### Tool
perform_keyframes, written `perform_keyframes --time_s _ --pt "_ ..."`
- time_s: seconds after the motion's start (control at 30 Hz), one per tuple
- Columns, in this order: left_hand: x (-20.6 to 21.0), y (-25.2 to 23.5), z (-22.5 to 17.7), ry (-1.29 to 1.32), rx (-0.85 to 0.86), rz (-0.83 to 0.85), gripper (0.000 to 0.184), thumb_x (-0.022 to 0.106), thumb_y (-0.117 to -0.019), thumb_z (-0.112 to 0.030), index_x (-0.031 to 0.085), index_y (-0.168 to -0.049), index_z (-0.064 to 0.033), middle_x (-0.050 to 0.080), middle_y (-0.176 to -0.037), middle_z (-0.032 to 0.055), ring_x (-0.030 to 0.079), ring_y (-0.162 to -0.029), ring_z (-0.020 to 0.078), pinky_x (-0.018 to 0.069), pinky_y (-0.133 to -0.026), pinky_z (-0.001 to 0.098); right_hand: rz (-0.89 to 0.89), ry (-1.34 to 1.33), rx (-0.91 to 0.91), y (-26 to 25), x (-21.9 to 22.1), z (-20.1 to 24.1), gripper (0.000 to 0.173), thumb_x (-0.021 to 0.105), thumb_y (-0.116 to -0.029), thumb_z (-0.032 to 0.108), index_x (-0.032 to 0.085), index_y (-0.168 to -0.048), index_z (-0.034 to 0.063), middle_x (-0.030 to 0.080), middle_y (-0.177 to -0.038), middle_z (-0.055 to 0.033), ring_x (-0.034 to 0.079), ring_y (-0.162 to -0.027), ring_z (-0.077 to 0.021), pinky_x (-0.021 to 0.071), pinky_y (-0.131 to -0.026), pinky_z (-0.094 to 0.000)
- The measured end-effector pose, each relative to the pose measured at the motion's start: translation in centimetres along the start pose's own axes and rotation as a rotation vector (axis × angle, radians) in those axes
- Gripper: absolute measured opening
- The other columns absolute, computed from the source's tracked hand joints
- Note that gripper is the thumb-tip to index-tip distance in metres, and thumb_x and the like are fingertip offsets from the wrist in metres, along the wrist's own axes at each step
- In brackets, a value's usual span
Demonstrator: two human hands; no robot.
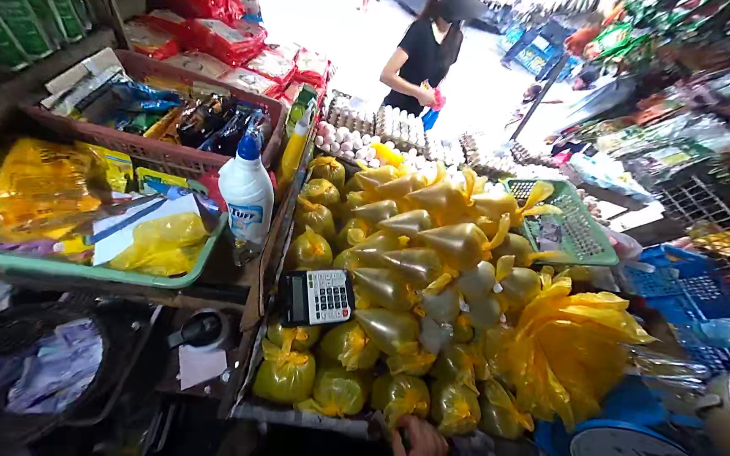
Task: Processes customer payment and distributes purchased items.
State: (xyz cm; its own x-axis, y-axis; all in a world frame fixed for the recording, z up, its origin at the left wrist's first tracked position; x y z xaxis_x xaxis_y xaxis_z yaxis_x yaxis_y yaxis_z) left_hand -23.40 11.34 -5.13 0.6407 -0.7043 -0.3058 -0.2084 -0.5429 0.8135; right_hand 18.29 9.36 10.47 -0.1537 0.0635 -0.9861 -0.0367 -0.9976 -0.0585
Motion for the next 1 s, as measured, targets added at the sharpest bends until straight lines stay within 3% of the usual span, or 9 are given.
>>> perform_keyframes --time_s 0.1,0.23,0.33,0.43,0.5,0.67,0.73,0.87,1.0 --pt "3.4 -4.6 4.3 0.001 0.041 -0.080 0.051 0.074 -0.0903 -0.036 0.066 -0.129 -0.0044 0.069 -0.121 0.0209 0.066 -0.114 0.0367 0.0520 -0.100 0.0586 -0.143 0.009 -0.084 0.5 1.5 -1.2 0.037 0.059 -0.0904 0.055 0.075 -0.093 0.0224 0.073 -0.082 0.0038 0.071 -0.078 -0.0153 0.0587 -0.068 -0.0433" --pt "2.0 -0.1 -1.6 -0.108 0.004 -0.073 0.048 0.072 -0.0892 -0.037 0.066 -0.127 -0.0074 0.069 -0.122 0.0190 0.065 -0.116 0.0375 0.0502 -0.100 0.0636 -0.233 -0.054 -0.141 0.3 1.7 -0.7 0.037 0.056 -0.0915 0.053 0.074 -0.088 0.0198 0.072 -0.080 0.0009 0.071 -0.075 -0.0174 0.0575 -0.064 -0.0431" --pt "0.3 5.6 -6.4 -0.152 0.137 -0.080 0.035 0.064 -0.0939 -0.033 0.071 -0.120 -0.0114 0.072 -0.115 0.0152 0.067 -0.111 0.0337 0.0516 -0.097 0.0628 -0.289 -0.107 -0.137 0.2 1.2 -0.3 0.034 0.057 -0.0923 0.047 0.074 -0.087 0.0179 0.073 -0.080 0.0002 0.071 -0.074 -0.0180 0.0565 -0.063 -0.0436" --pt "-2.5 11.8 -11.7 0.168 0.402 -0.102 0.023 0.057 -0.1032 -0.028 0.072 -0.114 -0.0146 0.073 -0.102 0.0025 0.069 -0.090 0.0153 0.0589 -0.084 0.0421 -0.264 -0.151 -0.141 0.2 0.6 -0.2 0.033 0.058 -0.0944 0.042 0.075 -0.089 0.0152 0.073 -0.081 -0.0030 0.072 -0.075 -0.0218 0.0583 -0.063 -0.0469" --pt "-5.3 14.0 -15.2 0.450 0.476 -0.203 0.028 0.061 -0.1030 -0.038 0.072 -0.113 -0.0140 0.068 -0.085 0.0009 0.059 -0.063 0.0112 0.0531 -0.058 0.0322 -0.288 -0.173 -0.166 0.0 0.7 -0.1 0.033 0.058 -0.0946 0.041 0.075 -0.088 0.0142 0.073 -0.081 -0.0047 0.072 -0.074 -0.0233 0.0577 -0.062 -0.0474" --pt "-10.6 10.6 -20.1 0.861 0.357 -0.638 0.032 0.060 -0.1039 -0.033 0.065 -0.125 -0.0094 0.064 -0.081 0.0062 0.056 -0.055 0.0151 0.0516 -0.050 0.0309 -0.350 -0.146 -0.232 0.2 1.2 -0.4 0.033 0.055 -0.0959 0.039 0.075 -0.087 0.0146 0.073 -0.079 -0.0034 0.071 -0.073 -0.0221 0.0558 -0.060 -0.0441" --pt "-10.2 10.9 -21.8 1.079 0.428 -0.612 0.030 0.066 -0.1008 -0.027 0.064 -0.126 -0.0103 0.065 -0.086 0.0067 0.056 -0.057 0.0142 0.0520 -0.052 0.0299 -0.371 -0.142 -0.236 0.2 0.7 -0.2 0.033 0.055 -0.0965 0.037 0.074 -0.086 0.0124 0.072 -0.077 -0.0047 0.071 -0.071 -0.0232 0.0551 -0.059 -0.0447" --pt "-7.6 15.0 -22.0 1.285 0.573 -0.406 0.043 0.067 -0.0990 -0.027 0.056 -0.135 -0.0068 0.067 -0.100 0.0099 0.065 -0.073 0.0178 0.0600 -0.072 0.0363 -0.246 -0.316 -0.147 0.1 -1.1 0.7 0.032 0.058 -0.1002 0.027 0.074 -0.090 0.0018 0.071 -0.076 -0.0147 0.070 -0.069 -0.0290 0.0560 -0.062 -0.0513" --pt "-9.5 19.4 -16.2 1.421 0.542 -0.551 0.031 0.052 -0.1039 -0.028 0.061 -0.122 -0.0041 0.068 -0.092 0.0093 0.068 -0.078 0.0187 0.0599 -0.076 0.0380 -0.152 -0.556 -0.030 -0.5 -1.0 0.2 0.028 0.059 -0.1035 0.022 0.069 -0.098 -0.0035 0.067 -0.076 -0.0124 0.066 -0.067 -0.0162 0.0568 -0.066 -0.0365"
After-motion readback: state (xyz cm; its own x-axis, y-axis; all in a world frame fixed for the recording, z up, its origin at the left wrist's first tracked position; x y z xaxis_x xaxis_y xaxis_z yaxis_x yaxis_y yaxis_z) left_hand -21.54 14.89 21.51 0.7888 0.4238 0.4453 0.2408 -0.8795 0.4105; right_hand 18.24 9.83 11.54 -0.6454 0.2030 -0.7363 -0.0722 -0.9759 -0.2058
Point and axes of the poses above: each hand's wrist, its own y-axis away from the middle knuckle, its own x-axis out of the palm, z = x × y, the point moved 4 cm from there along -y, towards the middle knuckle
